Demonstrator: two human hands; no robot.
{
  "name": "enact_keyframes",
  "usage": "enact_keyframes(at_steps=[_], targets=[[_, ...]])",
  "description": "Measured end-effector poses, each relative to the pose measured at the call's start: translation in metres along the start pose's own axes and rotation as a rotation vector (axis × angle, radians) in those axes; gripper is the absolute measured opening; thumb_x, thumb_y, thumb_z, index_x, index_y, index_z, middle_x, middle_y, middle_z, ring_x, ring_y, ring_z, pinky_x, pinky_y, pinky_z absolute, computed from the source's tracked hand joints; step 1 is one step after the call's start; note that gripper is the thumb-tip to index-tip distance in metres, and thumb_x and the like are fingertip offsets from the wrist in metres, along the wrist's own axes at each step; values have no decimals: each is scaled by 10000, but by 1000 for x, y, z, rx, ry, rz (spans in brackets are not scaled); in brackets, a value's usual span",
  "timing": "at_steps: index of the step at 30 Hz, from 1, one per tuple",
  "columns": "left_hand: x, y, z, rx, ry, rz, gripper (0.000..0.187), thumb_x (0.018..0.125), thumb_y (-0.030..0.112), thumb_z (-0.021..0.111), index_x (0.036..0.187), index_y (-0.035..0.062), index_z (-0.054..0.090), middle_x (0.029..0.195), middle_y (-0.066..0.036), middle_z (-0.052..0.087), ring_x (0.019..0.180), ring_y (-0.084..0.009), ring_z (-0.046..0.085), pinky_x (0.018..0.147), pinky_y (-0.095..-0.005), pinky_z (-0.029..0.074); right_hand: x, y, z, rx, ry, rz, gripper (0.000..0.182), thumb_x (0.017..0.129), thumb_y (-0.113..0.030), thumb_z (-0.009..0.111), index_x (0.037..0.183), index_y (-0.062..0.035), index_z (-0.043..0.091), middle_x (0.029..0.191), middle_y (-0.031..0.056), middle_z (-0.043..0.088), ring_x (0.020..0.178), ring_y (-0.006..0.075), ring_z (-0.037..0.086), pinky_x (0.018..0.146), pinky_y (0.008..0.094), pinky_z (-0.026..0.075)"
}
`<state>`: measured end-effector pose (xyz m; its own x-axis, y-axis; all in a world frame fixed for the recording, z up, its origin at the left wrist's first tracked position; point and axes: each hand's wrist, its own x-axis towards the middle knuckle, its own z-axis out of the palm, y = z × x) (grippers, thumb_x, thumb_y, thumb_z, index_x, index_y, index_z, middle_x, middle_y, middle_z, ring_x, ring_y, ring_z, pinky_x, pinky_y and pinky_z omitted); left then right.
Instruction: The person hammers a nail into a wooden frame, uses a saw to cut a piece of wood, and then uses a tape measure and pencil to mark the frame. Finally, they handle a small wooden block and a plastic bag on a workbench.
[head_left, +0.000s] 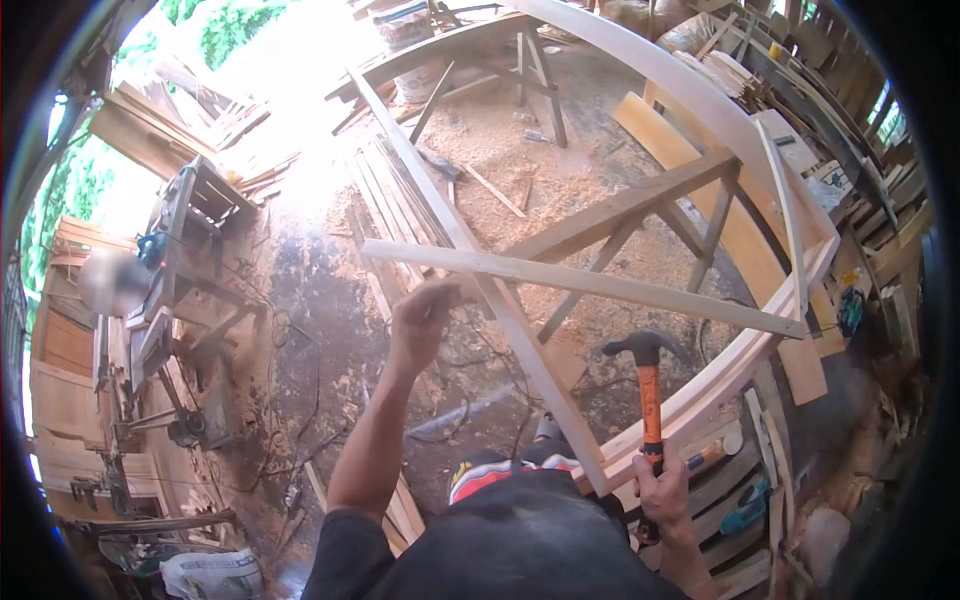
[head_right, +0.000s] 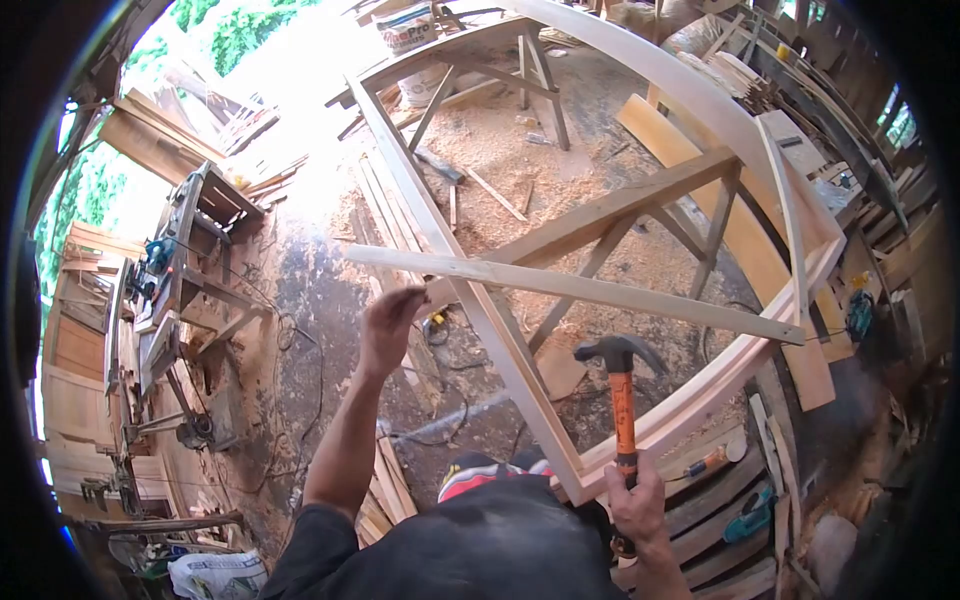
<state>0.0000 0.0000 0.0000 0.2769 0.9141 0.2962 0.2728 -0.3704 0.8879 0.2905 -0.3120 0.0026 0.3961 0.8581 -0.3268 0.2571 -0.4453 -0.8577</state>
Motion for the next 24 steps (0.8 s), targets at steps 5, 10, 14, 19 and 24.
enact_keyframes(at_steps=[5, 10, 14, 19, 24], targets=[[59, -42, -26, 157, -69, 26, 172, 929, 74, 646, 1063, -4, 719, 999, -127, 738, 931, -151, 689, 834, -294, 531, 4, -75, 49, 86, 36, -56, 141, 914, -105, 600, 987, -1, 540, 661, 54, 548, 576, 145, 563, 539, 315, 445], [82, -76, -13, 33, -215, 107, 228, 869, -24, 573, 1051, 6, 707, 975, -159, 721, 903, -289, 706, 786, -369, 543, 42, -104, 77, -93, 45, -257, 137, 920, -65, 587, 1034, -10, 535, 658, 86, 569, 575, 198, 607, 546, 343, 460], [91, -77, -19, 88, -214, 180, 179, 868, 3, 630, 1026, 1, 714, 954, -151, 718, 866, -274, 706, 764, -346, 542, 80, -157, 98, -227, -10, -264, 203, 916, -66, 599, 1102, -11, 539, 708, 162, 605, 613, 344, 635, 569, 405, 477], [94, -86, -17, 78, -186, 241, 140, 871, 62, 654, 989, 13, 712, 915, -141, 709, 833, -319, 682, 735, -385, 530, 115, -207, 115, -407, -7, -385, 187, 928, -118, 613, 1064, -19, 531, 714, 194, 605, 662, 422, 631, 572, 476, 469], [97, -91, -19, 153, -208, 280, 144, 861, 71, 658, 989, 29, 708, 894, -135, 695, 816, -331, 661, 717, -405, 508, 140, -223, 121, -566, -104, -344, 157, 924, -108, 614, 1011, -17, 519, 722, 202, 610, 654, 422, 629, 560, 478, 474]])
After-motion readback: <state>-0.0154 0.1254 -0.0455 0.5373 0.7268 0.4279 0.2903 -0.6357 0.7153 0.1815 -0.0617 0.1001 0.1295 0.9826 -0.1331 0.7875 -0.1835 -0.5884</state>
